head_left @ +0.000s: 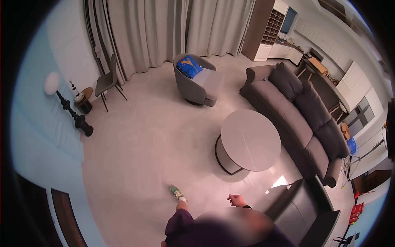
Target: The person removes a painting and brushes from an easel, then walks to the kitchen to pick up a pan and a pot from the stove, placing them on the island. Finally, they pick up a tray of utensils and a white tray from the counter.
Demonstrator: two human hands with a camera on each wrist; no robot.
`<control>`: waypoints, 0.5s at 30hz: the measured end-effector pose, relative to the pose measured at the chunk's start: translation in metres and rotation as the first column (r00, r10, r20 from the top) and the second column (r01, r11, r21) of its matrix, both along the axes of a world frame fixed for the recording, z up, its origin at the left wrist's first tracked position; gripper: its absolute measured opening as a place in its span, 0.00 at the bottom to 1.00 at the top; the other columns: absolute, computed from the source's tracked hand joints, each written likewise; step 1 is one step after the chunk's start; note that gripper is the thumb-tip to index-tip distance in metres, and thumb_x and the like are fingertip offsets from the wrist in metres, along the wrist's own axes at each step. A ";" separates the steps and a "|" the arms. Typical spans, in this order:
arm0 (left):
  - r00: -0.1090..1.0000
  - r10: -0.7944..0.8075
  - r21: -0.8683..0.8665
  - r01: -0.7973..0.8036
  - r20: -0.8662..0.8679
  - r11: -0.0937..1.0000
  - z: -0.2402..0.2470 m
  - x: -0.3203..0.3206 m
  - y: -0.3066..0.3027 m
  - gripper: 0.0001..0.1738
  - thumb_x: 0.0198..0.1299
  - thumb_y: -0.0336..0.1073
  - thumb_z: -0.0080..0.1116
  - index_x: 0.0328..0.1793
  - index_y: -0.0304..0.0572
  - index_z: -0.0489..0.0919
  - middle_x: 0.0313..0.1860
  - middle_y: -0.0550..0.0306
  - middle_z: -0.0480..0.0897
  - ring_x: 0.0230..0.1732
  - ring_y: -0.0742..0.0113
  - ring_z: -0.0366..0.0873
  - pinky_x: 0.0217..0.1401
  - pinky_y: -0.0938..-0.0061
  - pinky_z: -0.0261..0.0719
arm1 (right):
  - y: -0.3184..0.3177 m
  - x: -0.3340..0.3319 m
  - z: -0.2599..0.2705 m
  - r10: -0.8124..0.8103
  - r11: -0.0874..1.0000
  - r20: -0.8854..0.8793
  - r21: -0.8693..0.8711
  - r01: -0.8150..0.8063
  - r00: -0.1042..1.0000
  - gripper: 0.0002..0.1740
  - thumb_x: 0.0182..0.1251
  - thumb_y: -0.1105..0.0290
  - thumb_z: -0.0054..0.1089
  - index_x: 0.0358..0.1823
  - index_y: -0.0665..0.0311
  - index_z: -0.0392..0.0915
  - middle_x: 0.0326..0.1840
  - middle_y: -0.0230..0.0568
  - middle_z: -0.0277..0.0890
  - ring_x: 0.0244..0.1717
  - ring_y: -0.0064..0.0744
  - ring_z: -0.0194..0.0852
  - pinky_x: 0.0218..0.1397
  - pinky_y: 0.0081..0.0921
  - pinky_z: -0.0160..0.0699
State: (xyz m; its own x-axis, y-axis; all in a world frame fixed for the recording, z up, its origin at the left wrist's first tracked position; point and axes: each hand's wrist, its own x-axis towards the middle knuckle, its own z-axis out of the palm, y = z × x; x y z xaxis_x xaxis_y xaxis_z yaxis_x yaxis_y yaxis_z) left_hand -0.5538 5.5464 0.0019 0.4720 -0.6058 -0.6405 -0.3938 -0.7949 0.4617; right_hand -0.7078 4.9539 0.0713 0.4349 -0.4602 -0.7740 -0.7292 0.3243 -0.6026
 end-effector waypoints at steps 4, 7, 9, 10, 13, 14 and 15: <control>0.982 -0.177 0.019 0.176 0.058 0.984 -0.002 0.118 -0.018 0.09 0.46 0.33 0.52 0.16 0.44 0.76 0.14 0.55 0.76 0.19 0.61 0.77 0.22 0.66 0.74 | 0.006 0.063 0.015 0.195 0.956 -0.099 -0.201 -0.212 0.976 0.15 0.54 0.68 0.62 0.44 0.61 0.78 0.26 0.35 0.77 0.23 0.22 0.73 0.26 0.20 0.76; 0.938 -0.321 0.008 0.322 0.134 0.947 -0.014 0.223 -0.073 0.07 0.44 0.35 0.54 0.16 0.45 0.77 0.16 0.55 0.77 0.21 0.60 0.79 0.24 0.65 0.75 | -0.002 0.102 0.022 0.223 0.967 -0.217 -0.069 -0.243 0.950 0.14 0.56 0.64 0.60 0.44 0.60 0.78 0.26 0.35 0.77 0.24 0.23 0.74 0.27 0.21 0.78; 0.893 -0.421 0.034 0.421 0.162 0.906 -0.015 0.286 -0.090 0.07 0.43 0.35 0.56 0.17 0.46 0.77 0.16 0.55 0.78 0.23 0.60 0.79 0.26 0.64 0.76 | -0.009 0.138 0.025 0.112 0.990 -0.242 -0.060 -0.130 0.964 0.14 0.57 0.64 0.59 0.43 0.61 0.78 0.27 0.36 0.78 0.25 0.23 0.74 0.28 0.21 0.78; 0.980 -0.192 0.039 0.191 0.041 0.981 -0.016 0.324 -0.095 0.06 0.42 0.35 0.56 0.16 0.46 0.77 0.16 0.55 0.78 0.21 0.61 0.79 0.24 0.66 0.75 | -0.005 0.150 0.026 0.029 0.998 -0.272 -0.043 -0.042 0.962 0.13 0.58 0.63 0.59 0.42 0.61 0.78 0.27 0.36 0.78 0.25 0.23 0.74 0.28 0.21 0.78; 0.941 -0.203 -0.051 0.224 0.272 0.973 -0.013 0.450 -0.132 0.07 0.41 0.33 0.54 0.14 0.45 0.74 0.11 0.58 0.73 0.13 0.64 0.72 0.14 0.70 0.67 | -0.005 0.190 0.015 -0.064 0.998 -0.153 -0.039 0.059 0.986 0.16 0.56 0.70 0.58 0.48 0.60 0.74 0.29 0.39 0.78 0.28 0.26 0.76 0.30 0.24 0.80; 0.935 -0.222 -0.053 0.246 0.277 0.968 -0.014 0.482 -0.145 0.07 0.41 0.33 0.54 0.14 0.45 0.74 0.11 0.58 0.73 0.13 0.64 0.72 0.14 0.70 0.67 | -0.005 0.206 0.009 -0.056 0.998 -0.165 -0.018 0.054 0.985 0.18 0.55 0.72 0.57 0.50 0.60 0.73 0.29 0.40 0.78 0.28 0.27 0.77 0.30 0.24 0.80; 0.954 0.301 -0.155 -0.296 0.006 0.942 0.018 0.510 -0.172 0.07 0.42 0.31 0.51 0.15 0.45 0.74 0.10 0.58 0.70 0.12 0.65 0.68 0.12 0.71 0.64 | -0.005 0.226 0.008 -0.044 0.999 -0.179 0.006 0.045 0.983 0.20 0.54 0.75 0.57 0.51 0.59 0.72 0.30 0.40 0.78 0.29 0.28 0.77 0.30 0.24 0.80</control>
State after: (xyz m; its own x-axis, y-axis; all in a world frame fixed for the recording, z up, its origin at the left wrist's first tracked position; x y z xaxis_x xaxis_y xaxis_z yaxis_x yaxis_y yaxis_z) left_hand -0.0441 5.3743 0.0197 0.6634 -0.5223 -0.5358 -0.1642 -0.8002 0.5768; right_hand -0.4821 4.9485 0.0788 0.2681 -0.4679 -0.8421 -0.8097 0.3642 -0.4602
